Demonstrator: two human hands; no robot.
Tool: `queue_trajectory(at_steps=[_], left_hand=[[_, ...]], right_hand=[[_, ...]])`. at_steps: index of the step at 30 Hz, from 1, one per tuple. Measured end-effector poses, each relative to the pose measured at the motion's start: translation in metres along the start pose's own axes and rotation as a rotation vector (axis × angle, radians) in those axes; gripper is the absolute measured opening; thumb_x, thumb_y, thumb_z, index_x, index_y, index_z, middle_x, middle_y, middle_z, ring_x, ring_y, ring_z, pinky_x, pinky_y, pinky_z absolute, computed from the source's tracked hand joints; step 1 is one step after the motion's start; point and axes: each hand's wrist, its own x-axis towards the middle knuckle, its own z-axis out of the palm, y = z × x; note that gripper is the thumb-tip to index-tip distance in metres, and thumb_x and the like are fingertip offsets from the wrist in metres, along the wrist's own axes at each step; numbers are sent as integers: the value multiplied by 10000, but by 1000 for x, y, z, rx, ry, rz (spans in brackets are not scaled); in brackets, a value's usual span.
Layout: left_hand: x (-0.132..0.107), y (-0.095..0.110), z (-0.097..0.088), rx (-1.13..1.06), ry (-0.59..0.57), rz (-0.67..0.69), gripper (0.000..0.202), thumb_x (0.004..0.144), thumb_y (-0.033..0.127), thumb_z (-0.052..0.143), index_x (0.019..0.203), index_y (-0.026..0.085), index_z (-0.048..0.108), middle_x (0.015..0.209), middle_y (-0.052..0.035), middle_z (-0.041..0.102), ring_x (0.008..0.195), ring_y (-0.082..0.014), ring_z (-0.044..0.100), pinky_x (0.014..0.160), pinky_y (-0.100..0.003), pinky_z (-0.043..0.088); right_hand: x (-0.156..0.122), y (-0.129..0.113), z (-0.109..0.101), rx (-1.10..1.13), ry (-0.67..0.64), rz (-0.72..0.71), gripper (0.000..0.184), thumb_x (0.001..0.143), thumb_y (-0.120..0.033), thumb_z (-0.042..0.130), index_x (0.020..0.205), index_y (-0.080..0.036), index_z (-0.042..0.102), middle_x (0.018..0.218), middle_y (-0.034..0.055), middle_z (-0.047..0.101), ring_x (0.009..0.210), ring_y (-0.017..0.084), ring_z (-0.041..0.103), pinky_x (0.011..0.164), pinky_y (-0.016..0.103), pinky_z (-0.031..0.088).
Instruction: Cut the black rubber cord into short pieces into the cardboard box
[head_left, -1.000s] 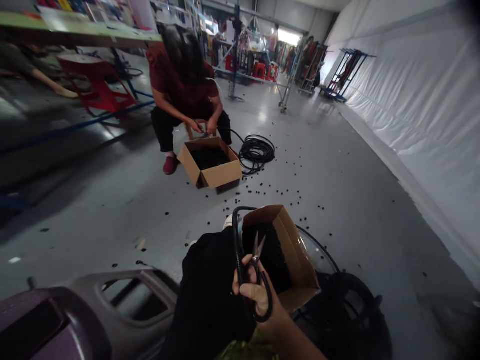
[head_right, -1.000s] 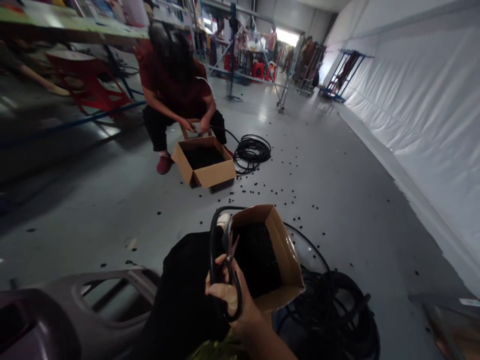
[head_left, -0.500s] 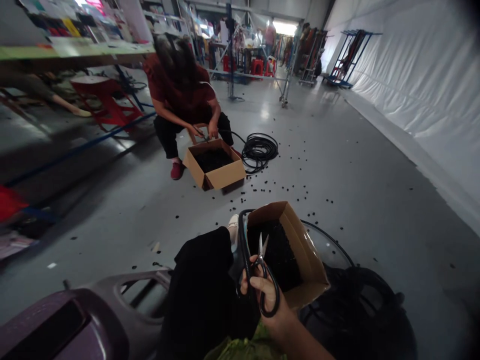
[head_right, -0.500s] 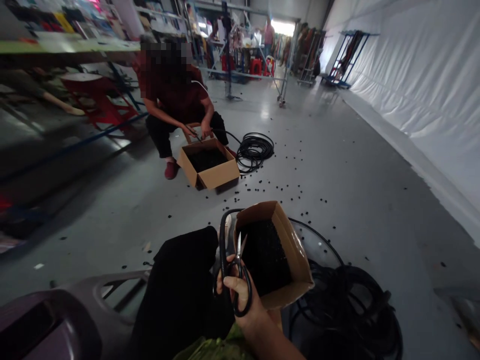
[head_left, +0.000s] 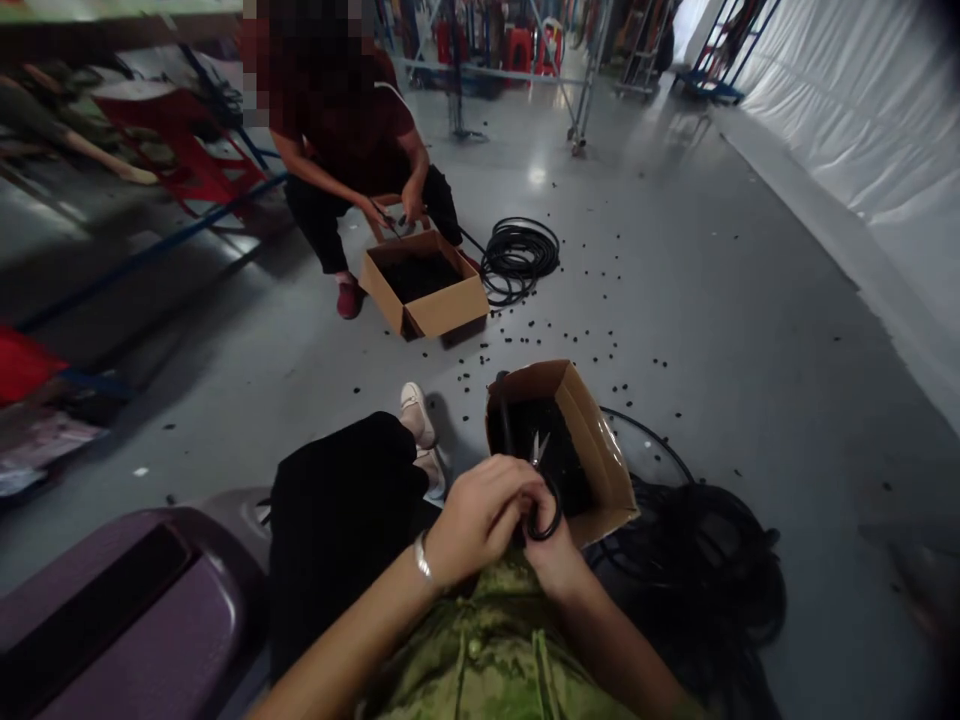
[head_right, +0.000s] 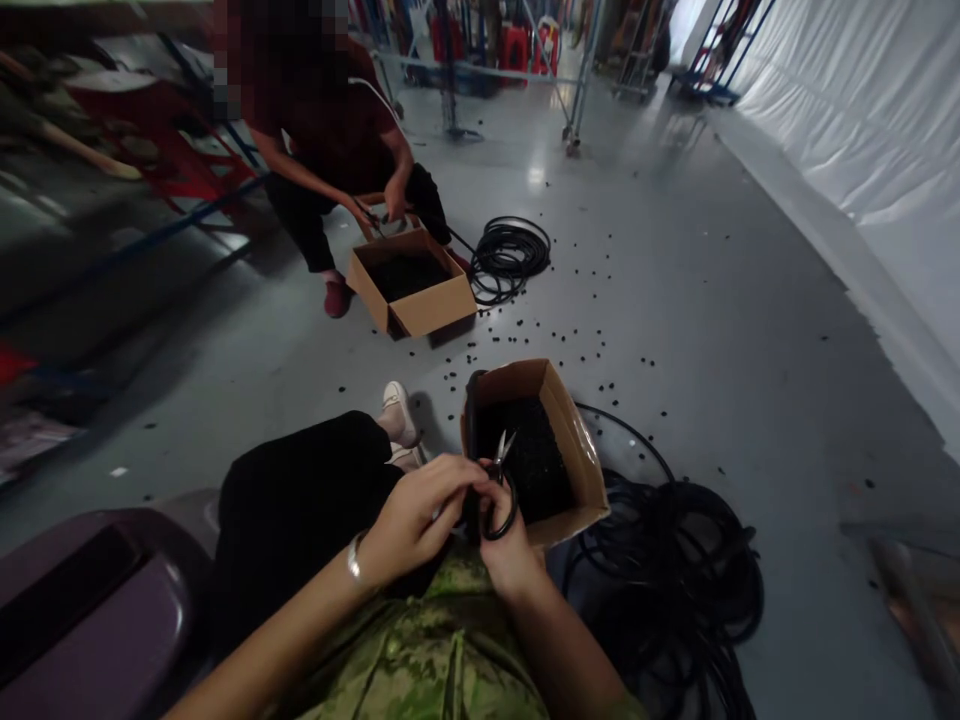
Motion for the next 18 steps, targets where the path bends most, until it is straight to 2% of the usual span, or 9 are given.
queue_trajectory(at_steps=[2, 4, 5, 7, 9, 12, 14, 16, 18], left_hand=[[1, -21, 21, -50, -64, -37, 438, 882, 107, 424, 1254, 194, 638, 1187, -129, 681, 1133, -229, 610, 971, -419, 516], [-1, -37, 44, 1, -186, -47, 475, 864, 99, 454, 1309, 193, 593, 1280, -137, 638, 1234, -255, 545, 1045, -480, 446], [-2, -42, 54, 31, -258, -39, 446, 875, 119, 465, 1295, 190, 599, 1262, -136, 646, 1228, -264, 545, 1068, -512, 406], [-4, -48, 69, 88, -367, -32, 355, 927, 190, 460, 1239, 187, 629, 1121, -116, 688, 1094, -250, 603, 1106, -557, 319], [-5, -49, 76, 137, -431, -2, 341, 965, 275, 454, 1247, 184, 625, 1004, -96, 697, 989, -237, 620, 1113, -565, 274], [-8, -50, 76, 158, -498, 99, 462, 944, 403, 531, 1340, 168, 562, 989, -101, 689, 959, -246, 614, 1074, -517, 311], [-10, -52, 71, 157, -546, 173, 507, 895, 446, 610, 1320, 171, 576, 995, -103, 684, 952, -249, 610, 1026, -468, 356], [-10, -54, 61, 177, -588, 218, 370, 891, 407, 631, 1196, 198, 645, 952, -88, 677, 924, -233, 610, 960, -413, 398], [-8, -57, 48, 238, -603, 183, 232, 921, 342, 598, 1094, 207, 675, 907, -79, 667, 883, -212, 614, 867, -358, 433]], right_hand=[[1, -1, -9, 30, 35, 61, 320, 724, -350, 734, 1015, -237, 665, 909, 36, 688, 898, 240, 641, 772, 363, 529], [1, 0, -16, 91, 81, 147, 313, 707, -329, 743, 983, -206, 659, 842, 17, 688, 825, 226, 649, 728, 343, 523], [0, 0, -20, 118, 109, 183, 320, 689, -311, 758, 968, -196, 652, 811, 4, 684, 785, 213, 649, 700, 325, 517], [-4, 0, -30, 140, 170, 222, 346, 644, -271, 795, 940, -188, 635, 761, -21, 670, 705, 182, 637, 647, 286, 499], [-10, -2, -40, 121, 199, 232, 379, 605, -237, 824, 924, -187, 627, 735, -36, 657, 651, 155, 618, 613, 260, 484], [-17, -7, -53, 65, 180, 259, 387, 584, -226, 845, 905, -183, 631, 732, -37, 652, 621, 138, 603, 576, 241, 472], [-19, -10, -56, 27, 148, 280, 387, 591, -241, 851, 909, -182, 639, 712, -38, 644, 602, 132, 597, 551, 233, 463], [-17, -12, -57, 20, 147, 280, 411, 603, -257, 852, 950, -187, 643, 716, -33, 650, 625, 142, 619, 571, 242, 483], [-11, -14, -59, 70, 255, 222, 427, 627, -282, 838, 996, -207, 635, 755, -21, 674, 682, 157, 651, 613, 258, 514]])
